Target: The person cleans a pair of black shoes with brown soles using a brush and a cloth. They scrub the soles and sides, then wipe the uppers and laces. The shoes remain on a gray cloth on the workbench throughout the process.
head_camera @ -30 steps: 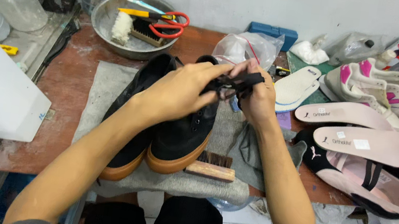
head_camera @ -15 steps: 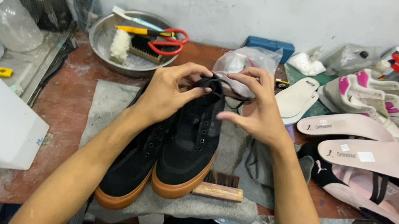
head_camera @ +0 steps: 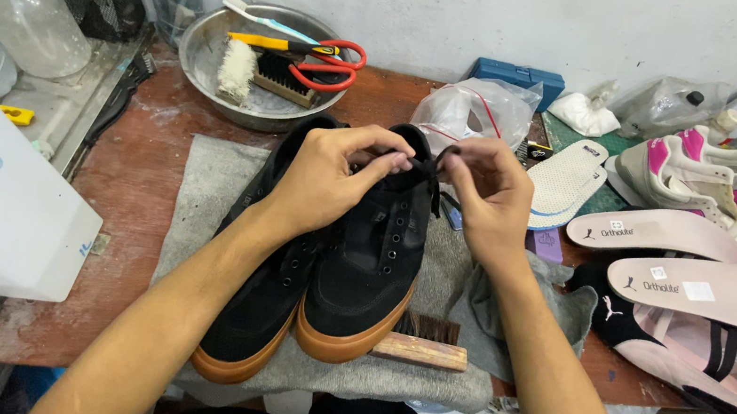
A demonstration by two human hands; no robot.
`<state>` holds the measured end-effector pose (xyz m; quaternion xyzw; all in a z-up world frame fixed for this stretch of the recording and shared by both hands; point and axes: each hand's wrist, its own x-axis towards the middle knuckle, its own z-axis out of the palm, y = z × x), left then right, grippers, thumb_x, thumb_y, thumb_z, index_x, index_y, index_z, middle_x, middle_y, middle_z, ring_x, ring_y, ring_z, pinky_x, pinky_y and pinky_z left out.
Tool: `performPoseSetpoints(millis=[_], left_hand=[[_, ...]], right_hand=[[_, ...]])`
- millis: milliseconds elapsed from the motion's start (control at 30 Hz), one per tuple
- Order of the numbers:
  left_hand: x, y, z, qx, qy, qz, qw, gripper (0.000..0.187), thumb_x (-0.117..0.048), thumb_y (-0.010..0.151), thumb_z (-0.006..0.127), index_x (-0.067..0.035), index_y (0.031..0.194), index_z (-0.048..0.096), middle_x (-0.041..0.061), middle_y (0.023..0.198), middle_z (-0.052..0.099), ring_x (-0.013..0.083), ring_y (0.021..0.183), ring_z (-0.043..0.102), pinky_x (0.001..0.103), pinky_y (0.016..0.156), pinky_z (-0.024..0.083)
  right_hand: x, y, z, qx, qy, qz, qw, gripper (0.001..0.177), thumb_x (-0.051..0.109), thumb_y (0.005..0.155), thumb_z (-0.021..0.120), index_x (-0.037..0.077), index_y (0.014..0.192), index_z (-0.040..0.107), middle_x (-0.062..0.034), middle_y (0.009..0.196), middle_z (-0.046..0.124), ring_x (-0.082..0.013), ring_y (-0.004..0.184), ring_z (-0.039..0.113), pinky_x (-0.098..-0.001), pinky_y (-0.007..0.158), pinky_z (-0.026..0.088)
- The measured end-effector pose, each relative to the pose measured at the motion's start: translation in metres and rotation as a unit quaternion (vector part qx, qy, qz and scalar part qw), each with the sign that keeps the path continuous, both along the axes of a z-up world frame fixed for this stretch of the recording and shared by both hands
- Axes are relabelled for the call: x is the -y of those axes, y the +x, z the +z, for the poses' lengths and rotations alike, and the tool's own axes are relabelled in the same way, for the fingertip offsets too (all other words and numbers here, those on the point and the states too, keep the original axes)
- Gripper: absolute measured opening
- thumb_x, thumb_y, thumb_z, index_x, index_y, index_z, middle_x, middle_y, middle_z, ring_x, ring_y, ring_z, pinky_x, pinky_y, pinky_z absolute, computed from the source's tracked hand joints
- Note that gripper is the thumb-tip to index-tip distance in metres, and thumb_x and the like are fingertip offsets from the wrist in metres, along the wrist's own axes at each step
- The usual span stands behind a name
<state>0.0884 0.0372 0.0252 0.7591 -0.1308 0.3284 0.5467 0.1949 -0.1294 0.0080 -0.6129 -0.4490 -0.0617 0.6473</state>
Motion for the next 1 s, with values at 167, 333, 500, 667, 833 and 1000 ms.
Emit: performPoseSetpoints(millis=[167,333,500,667,833,1000], left_hand=[[-0.004,-0.003,0.009,0.077,0.12,0.056,0.988,0.016,-0.007,0.087,0.066,-0.01,0.102,0.068,0.01,0.097,0.068,0.0289,0.094,0.066,0.036,0.077,0.056],[-0.002,-0.003,0.009,0.093,0.127,0.044,0.987,0.023,-0.013,0.087,0.069,-0.013,0.11,0.065,0.006,0.103,0.066,0.0259,0.098,0.064,0.036,0.083,0.053],[0.001,-0.005,0.007,0.101,0.12,0.015,0.987,0.014,-0.014,0.088,0.068,-0.012,0.102,0.068,0.005,0.095,0.069,0.0257,0.092,0.066,0.036,0.08,0.053],[-0.003,0.0,0.0,0.087,0.107,0.026,0.99,0.007,-0.012,0.091,0.061,-0.01,0.097,0.065,0.006,0.085,0.067,0.0242,0.084,0.067,0.034,0.076,0.053],[-0.004,0.001,-0.001,0.088,0.113,0.031,0.989,0.006,-0.011,0.092,0.061,-0.009,0.096,0.063,0.006,0.083,0.065,0.0241,0.083,0.066,0.035,0.075,0.052],[-0.006,0.002,-0.001,0.079,0.119,0.013,0.99,0.005,-0.009,0.091,0.06,-0.007,0.095,0.062,0.008,0.083,0.063,0.0266,0.084,0.066,0.037,0.075,0.053]], right_hand=[[0.001,0.01,-0.007,-0.086,0.042,0.009,0.995,0.007,0.001,0.093,0.058,-0.001,0.1,0.056,-0.012,0.081,0.065,-0.014,0.069,0.064,-0.0268,0.066,0.056],[-0.001,0.002,0.0,-0.097,0.057,0.06,0.992,0.01,-0.002,0.093,0.056,-0.006,0.101,0.054,-0.0192,0.077,0.063,-0.0194,0.066,0.063,-0.0318,0.061,0.059],[-0.003,0.002,-0.007,-0.088,0.037,0.074,0.993,0.01,-0.004,0.092,0.057,-0.007,0.101,0.054,-0.02,0.078,0.063,-0.02,0.066,0.064,-0.0333,0.06,0.059],[-0.004,-0.016,0.012,0.061,0.021,-0.017,0.998,0.027,-0.004,0.09,0.06,-0.002,0.115,0.051,-0.0177,0.091,0.06,-0.0196,0.076,0.058,-0.0359,0.065,0.056],[-0.004,-0.022,0.018,0.263,-0.017,-0.087,0.961,0.016,0.0,0.084,0.072,0.002,0.098,0.065,-0.011,0.088,0.056,-0.018,0.069,0.054,-0.0314,0.063,0.052],[-0.009,-0.022,0.012,0.278,-0.02,-0.102,0.955,0.018,0.0,0.078,0.077,0.004,0.095,0.072,-0.0099,0.083,0.062,-0.018,0.062,0.056,-0.0315,0.062,0.051]])
